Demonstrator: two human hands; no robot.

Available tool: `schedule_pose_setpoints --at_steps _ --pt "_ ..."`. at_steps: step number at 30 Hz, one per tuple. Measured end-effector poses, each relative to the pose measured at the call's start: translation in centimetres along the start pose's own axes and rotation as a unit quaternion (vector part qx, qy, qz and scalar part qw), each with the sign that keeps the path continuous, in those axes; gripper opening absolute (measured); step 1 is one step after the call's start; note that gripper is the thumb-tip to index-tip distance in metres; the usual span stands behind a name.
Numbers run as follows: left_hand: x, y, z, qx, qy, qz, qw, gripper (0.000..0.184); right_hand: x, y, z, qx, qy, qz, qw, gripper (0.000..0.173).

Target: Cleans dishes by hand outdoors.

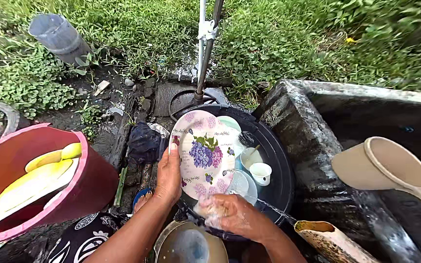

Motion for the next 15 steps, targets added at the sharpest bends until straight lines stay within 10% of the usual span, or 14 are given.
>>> schedule_pose_setpoints --at_steps 4,8,15 --pt "-0.7 1.0 0.9 -0.027 -0.03 0.006 0.999 0.055 3.2 1.5 0.1 -0.126 -0.038 -0.273 0.953 0.045" --pt "-1.5 1.2 1.8 0.042 -0.031 0.041 0.998 0.05 7.2 2.1 -2.2 -0.334 -0.185 -0.441 0.812 0.041" --pt "-2.1 0.7 3.4 0.094 -0.005 0.083 0.992 0.039 9.4 -4.4 -4.8 -0.307 0.099 -0.443 0.837 0.049"
Point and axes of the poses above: each hand's wrist, its own x-axis towards the middle knuckle, its own y-axis out of the palm, z = x × y, the point moved 4 cm from there along x, towards the middle knuckle, and after that the axes turned 13 degrees about -x, right-handed, at the moved point
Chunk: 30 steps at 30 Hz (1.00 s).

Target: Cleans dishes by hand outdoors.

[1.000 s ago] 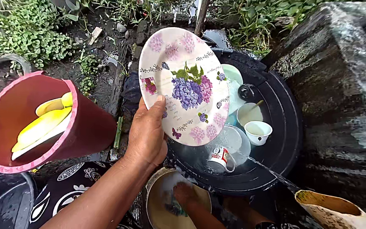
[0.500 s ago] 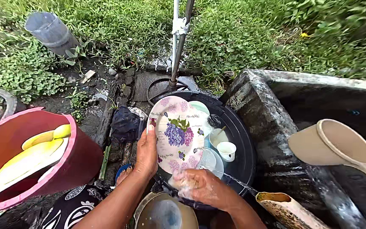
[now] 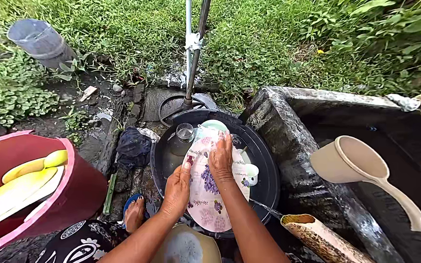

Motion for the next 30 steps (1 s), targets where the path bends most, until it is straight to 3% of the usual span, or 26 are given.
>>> schedule_pose_setpoints --at_steps 4,7,10,13,15,18,21,23,26,28,30 --pt "0.7 -0.7 -0.5 -0.004 0.007 -0.03 1.0 0.041 -6.8 0.1 4.8 0.106 -0.199 -0.052 0.973 0.047" --pt "0.8 -1.7 -1.6 0.021 0.034 -0.049 0.998 0.043 -9.8 1.3 1.2 0.095 -0.275 -0.025 0.956 0.047" --pt "0.4 -1.5 -1.4 0.035 0.038 -0.038 0.998 0.04 -7.7 1.6 -4.5 0.04 -0.156 0.03 0.986 0.049" --pt "0.0 -0.3 -0.8 0.037 0.041 -0.007 0.998 0.038 -4.9 0.2 -4.3 0.022 -0.058 0.018 0.998 0.054" --pt "0.0 0.2 -0.7 0.057 0.061 0.005 0.997 0.039 -5.2 -0.5 -0.9 0.048 -0.087 -0.014 0.995 0.054" --pt "0.5 -0.1 -1.0 0.046 0.067 -0.014 0.997 0.04 -9.3 -0.4 3.4 0.104 -0.209 -0.05 0.971 0.049" --pt "0.9 -1.5 -2.1 0.035 0.074 -0.039 0.996 0.043 -12.6 0.3 0.8 0.086 -0.277 -0.042 0.956 0.05" --pt "0.9 -1.9 -2.3 0.035 0.083 -0.041 0.995 0.041 -11.6 0.5 -3.8 0.035 -0.236 -0.028 0.971 0.048" --pt "0.4 -1.4 -1.7 0.049 0.052 0.012 0.997 0.04 -6.9 -1.1 -8.2 -0.044 -0.093 -0.029 0.994 0.05" --pt "0.1 -0.4 -1.2 0.062 0.035 0.055 0.996 0.039 -3.4 -2.5 -7.5 -0.083 -0.035 -0.058 0.994 0.053" --pt "0.0 0.3 -1.0 0.069 0.02 0.079 0.994 0.04 -1.5 -3.1 -4.3 -0.069 -0.048 -0.068 0.994 0.057"
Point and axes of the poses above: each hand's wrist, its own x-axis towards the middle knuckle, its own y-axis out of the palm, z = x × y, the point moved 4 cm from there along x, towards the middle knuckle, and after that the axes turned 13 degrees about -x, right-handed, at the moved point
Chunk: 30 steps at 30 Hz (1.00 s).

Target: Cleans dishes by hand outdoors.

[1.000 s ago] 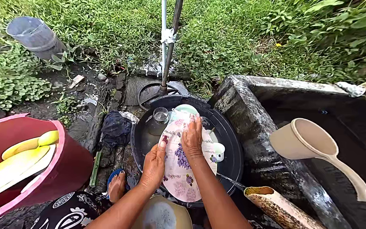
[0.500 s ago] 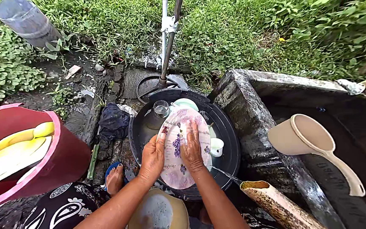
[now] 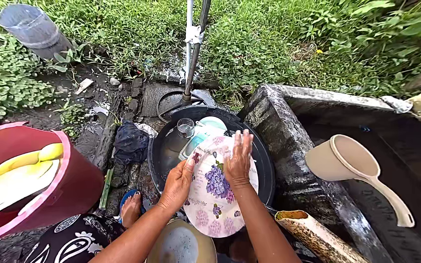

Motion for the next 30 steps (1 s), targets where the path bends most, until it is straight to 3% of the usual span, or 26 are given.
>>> schedule_pose_setpoints --at_steps 4,6,8,12,15,19,22,24,26,28,30 --pt "0.7 -0.2 0.4 -0.042 -0.017 -0.012 0.999 0.046 -2.4 -0.5 8.0 0.102 -0.151 -0.035 0.983 0.056" --pt "0.8 -1.1 0.1 -0.057 -0.025 -0.057 0.996 0.048 -5.9 -0.6 9.4 0.149 -0.218 -0.003 0.965 0.056" --pt "1.0 -2.2 -0.6 -0.042 -0.014 -0.083 0.996 0.047 -9.0 -0.9 8.6 0.155 -0.287 0.03 0.945 0.065" --pt "1.4 -3.3 -1.1 -0.046 -0.013 -0.052 0.998 0.047 -10.8 -1.3 1.7 0.087 -0.358 0.036 0.929 0.031" --pt "1.5 -3.1 -1.2 -0.094 -0.069 -0.044 0.992 0.043 -9.0 -1.8 -3.8 0.049 -0.277 0.065 0.957 0.027" --pt "1.9 -2.6 -1.6 -0.163 -0.173 -0.049 0.97 0.049 -5.8 -5.8 -5.2 0.187 -0.175 0.134 0.957 0.016" --pt "2.4 -3.2 -1.6 -0.096 -0.117 -0.005 0.988 0.057 -4.7 -8.2 -5.6 0.376 -0.012 0.223 0.899 0.019" --pt "2.2 -3.3 -1.8 0.035 -0.032 0.018 0.999 0.067 -4.6 -8.1 -6.6 0.508 0.125 0.201 0.828 0.032" --pt "1.6 -2.7 -2.5 0.104 0.067 -0.006 0.992 0.065 -4.2 -7.3 -7.2 0.578 0.225 0.132 0.773 0.042" --pt "1.2 -2.0 -2.7 0.087 0.124 -0.004 0.989 0.05 -3.8 -6.0 -7.5 0.561 0.278 0.068 0.777 0.035" --pt "0.9 -1.3 -2.5 0.035 0.126 0.028 0.991 0.041 -2.8 -5.1 -6.8 0.445 0.297 0.038 0.844 0.03"
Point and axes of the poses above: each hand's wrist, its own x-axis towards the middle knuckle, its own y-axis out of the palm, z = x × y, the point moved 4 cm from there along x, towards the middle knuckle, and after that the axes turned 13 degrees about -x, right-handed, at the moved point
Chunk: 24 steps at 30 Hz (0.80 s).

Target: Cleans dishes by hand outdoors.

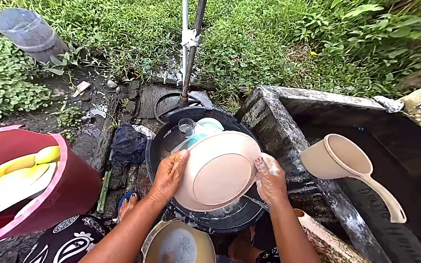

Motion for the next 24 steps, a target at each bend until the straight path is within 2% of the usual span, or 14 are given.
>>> schedule_pose_setpoints --at_steps 3,6,8,10,12,14,16,18,20,22,24 --pt "-0.5 1.2 0.1 -0.027 0.004 0.013 1.0 0.038 0.1 3.0 2.4 -0.234 -0.093 -0.044 0.967 0.051" --pt "-1.0 2.2 0.4 -0.017 0.021 0.005 1.0 0.038 -1.5 7.8 5.3 -0.354 -0.252 -0.051 0.899 0.052" --pt "-0.9 2.2 1.0 -0.017 -0.01 -0.028 0.999 0.04 -4.4 11.5 6.0 -0.353 -0.365 -0.049 0.86 0.047" --pt "-0.6 1.3 1.4 -0.043 -0.065 -0.094 0.992 0.043 -8.0 13.8 5.5 -0.331 -0.466 -0.036 0.82 0.038" --pt "-0.3 0.0 1.0 -0.101 -0.117 -0.172 0.973 0.048 -10.8 13.8 3.7 -0.307 -0.542 -0.007 0.782 0.031" --pt "0.2 -1.3 0.6 -0.148 -0.13 -0.231 0.953 0.049 -11.8 11.9 1.4 -0.28 -0.585 0.021 0.761 0.025" --pt "0.4 -1.9 0.3 -0.159 -0.115 -0.241 0.95 0.045 -10.7 9.3 -0.7 -0.272 -0.557 0.03 0.784 0.029" --pt "0.3 -1.8 -0.2 -0.15 -0.111 -0.205 0.961 0.044 -7.7 6.8 -1.4 -0.286 -0.455 0.001 0.843 0.04" --pt "-0.3 -0.9 -0.2 -0.127 -0.123 -0.145 0.973 0.044 -4.2 5.2 0.1 -0.325 -0.33 -0.036 0.885 0.041" --pt "-0.6 0.3 0.0 -0.109 -0.137 -0.091 0.98 0.044 -2.1 5.5 2.3 -0.368 -0.271 -0.036 0.889 0.041" --pt "-0.8 1.4 0.4 -0.111 -0.148 -0.061 0.981 0.044 -2.3 7.5 4.2 -0.381 -0.289 -0.014 0.878 0.043"
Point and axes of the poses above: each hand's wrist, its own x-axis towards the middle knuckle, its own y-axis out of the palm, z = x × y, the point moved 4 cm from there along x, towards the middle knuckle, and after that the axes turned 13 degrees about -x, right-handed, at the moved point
